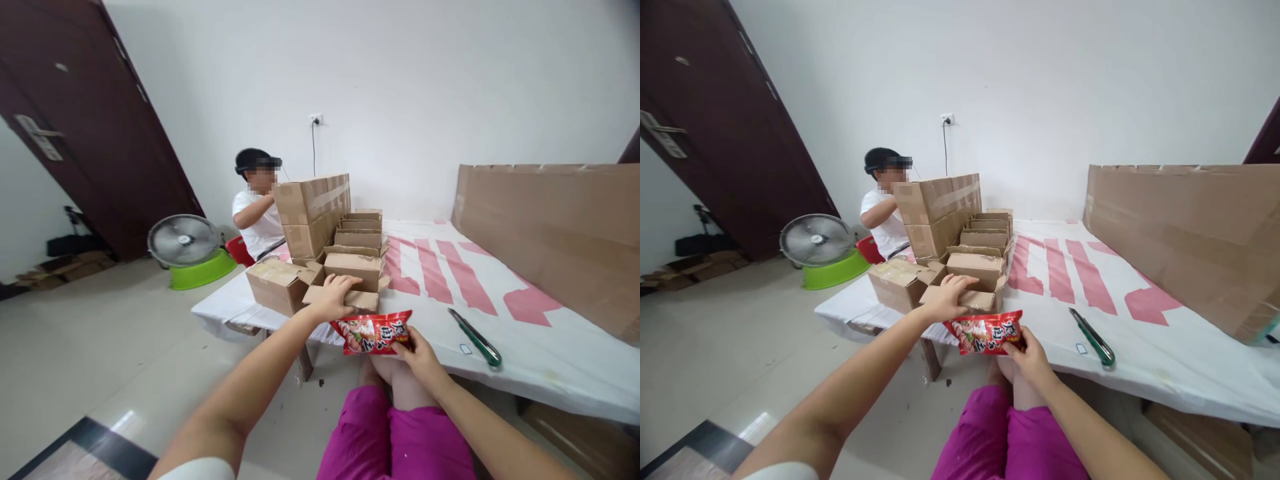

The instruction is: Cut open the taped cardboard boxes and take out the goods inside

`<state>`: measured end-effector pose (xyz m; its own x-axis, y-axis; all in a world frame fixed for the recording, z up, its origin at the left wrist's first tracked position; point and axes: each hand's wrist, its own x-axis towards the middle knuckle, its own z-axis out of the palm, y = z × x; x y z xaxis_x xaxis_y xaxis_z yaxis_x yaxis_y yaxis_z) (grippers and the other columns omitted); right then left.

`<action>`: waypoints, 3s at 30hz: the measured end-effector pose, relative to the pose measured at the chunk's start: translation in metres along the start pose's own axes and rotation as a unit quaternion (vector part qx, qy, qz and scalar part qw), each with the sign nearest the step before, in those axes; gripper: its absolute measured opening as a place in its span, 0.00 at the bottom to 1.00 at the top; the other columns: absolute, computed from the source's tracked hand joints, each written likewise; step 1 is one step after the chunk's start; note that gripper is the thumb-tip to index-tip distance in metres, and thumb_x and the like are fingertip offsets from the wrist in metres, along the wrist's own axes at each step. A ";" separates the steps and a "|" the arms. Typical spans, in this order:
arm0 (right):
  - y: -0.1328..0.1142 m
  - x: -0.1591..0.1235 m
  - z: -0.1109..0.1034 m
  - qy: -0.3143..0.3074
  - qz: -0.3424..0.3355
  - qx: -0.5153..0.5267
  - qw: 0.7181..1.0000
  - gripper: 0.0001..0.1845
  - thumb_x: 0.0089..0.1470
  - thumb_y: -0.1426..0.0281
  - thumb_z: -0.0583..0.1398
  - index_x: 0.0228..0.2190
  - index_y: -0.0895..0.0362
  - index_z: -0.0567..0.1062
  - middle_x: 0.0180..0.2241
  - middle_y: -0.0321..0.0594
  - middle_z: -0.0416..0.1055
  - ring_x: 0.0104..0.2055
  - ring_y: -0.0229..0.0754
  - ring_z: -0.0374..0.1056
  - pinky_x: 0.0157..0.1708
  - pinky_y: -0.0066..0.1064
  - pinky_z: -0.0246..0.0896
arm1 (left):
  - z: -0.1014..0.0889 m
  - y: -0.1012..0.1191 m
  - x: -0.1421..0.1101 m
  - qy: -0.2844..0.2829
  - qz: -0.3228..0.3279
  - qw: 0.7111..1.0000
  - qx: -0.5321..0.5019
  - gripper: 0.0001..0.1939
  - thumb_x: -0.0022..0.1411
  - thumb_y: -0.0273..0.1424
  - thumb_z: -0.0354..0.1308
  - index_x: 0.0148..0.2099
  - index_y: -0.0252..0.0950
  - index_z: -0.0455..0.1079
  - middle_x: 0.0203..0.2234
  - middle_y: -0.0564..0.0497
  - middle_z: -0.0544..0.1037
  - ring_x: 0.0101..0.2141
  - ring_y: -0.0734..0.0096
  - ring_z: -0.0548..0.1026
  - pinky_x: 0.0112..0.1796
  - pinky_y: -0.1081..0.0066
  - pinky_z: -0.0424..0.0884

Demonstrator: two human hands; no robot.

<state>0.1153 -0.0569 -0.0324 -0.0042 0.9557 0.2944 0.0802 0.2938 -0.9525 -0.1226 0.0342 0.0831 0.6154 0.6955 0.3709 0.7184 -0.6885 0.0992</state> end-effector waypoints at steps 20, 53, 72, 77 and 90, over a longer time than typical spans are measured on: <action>0.054 0.034 0.024 0.063 -0.097 -0.227 0.967 0.30 0.43 0.56 0.66 0.46 0.58 0.71 0.45 0.51 0.72 0.50 0.56 0.65 0.52 0.51 0.58 | 0.113 0.022 -0.074 0.170 -0.263 0.949 0.022 0.48 0.52 0.35 0.66 0.68 0.42 0.42 0.68 0.32 0.35 0.62 0.38 0.57 0.52 0.50 0.66; 0.038 0.020 0.018 -0.026 -0.091 -0.376 0.922 0.18 0.50 0.67 0.62 0.45 0.54 0.70 0.46 0.47 0.70 0.50 0.53 0.63 0.50 0.45 0.58 | 0.139 -0.023 0.078 0.024 -0.372 0.927 0.034 0.47 0.54 0.37 0.64 0.69 0.39 0.42 0.67 0.28 0.33 0.57 0.39 0.65 0.49 0.54 0.69; 0.050 0.018 0.024 -0.016 -0.129 -0.496 0.858 0.22 0.51 0.58 0.62 0.46 0.55 0.72 0.52 0.51 0.68 0.54 0.57 0.60 0.52 0.47 0.55 | 0.063 -0.061 0.093 -0.007 -0.290 0.956 -0.032 0.45 0.51 0.32 0.65 0.67 0.45 0.47 0.68 0.41 0.46 0.56 0.51 0.69 0.53 0.60 0.66; 0.050 0.019 0.023 -0.034 -0.136 -0.520 0.842 0.24 0.51 0.57 0.62 0.46 0.58 0.72 0.52 0.54 0.66 0.54 0.58 0.59 0.52 0.47 0.54 | -0.025 -0.120 0.025 0.247 -0.360 0.899 -0.043 0.26 0.60 0.34 0.56 0.59 0.38 0.60 0.61 0.43 0.60 0.63 0.55 0.55 0.63 0.56 0.50; 0.032 0.016 0.026 -0.084 -0.097 -0.523 0.843 0.39 0.47 0.54 0.65 0.58 0.52 0.65 0.62 0.52 0.58 0.61 0.60 0.54 0.56 0.49 0.50 | 0.001 -0.106 -0.043 0.213 -0.524 0.794 -0.223 0.34 0.56 0.40 0.59 0.59 0.26 0.55 0.52 0.32 0.69 0.54 0.49 0.69 0.52 0.52 0.66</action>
<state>0.0916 -0.0314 -0.0599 -0.2512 0.9071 0.3378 0.8961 0.3498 -0.2731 -0.2249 0.0779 0.0559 -0.4785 0.8672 0.1381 0.5185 0.1521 0.8414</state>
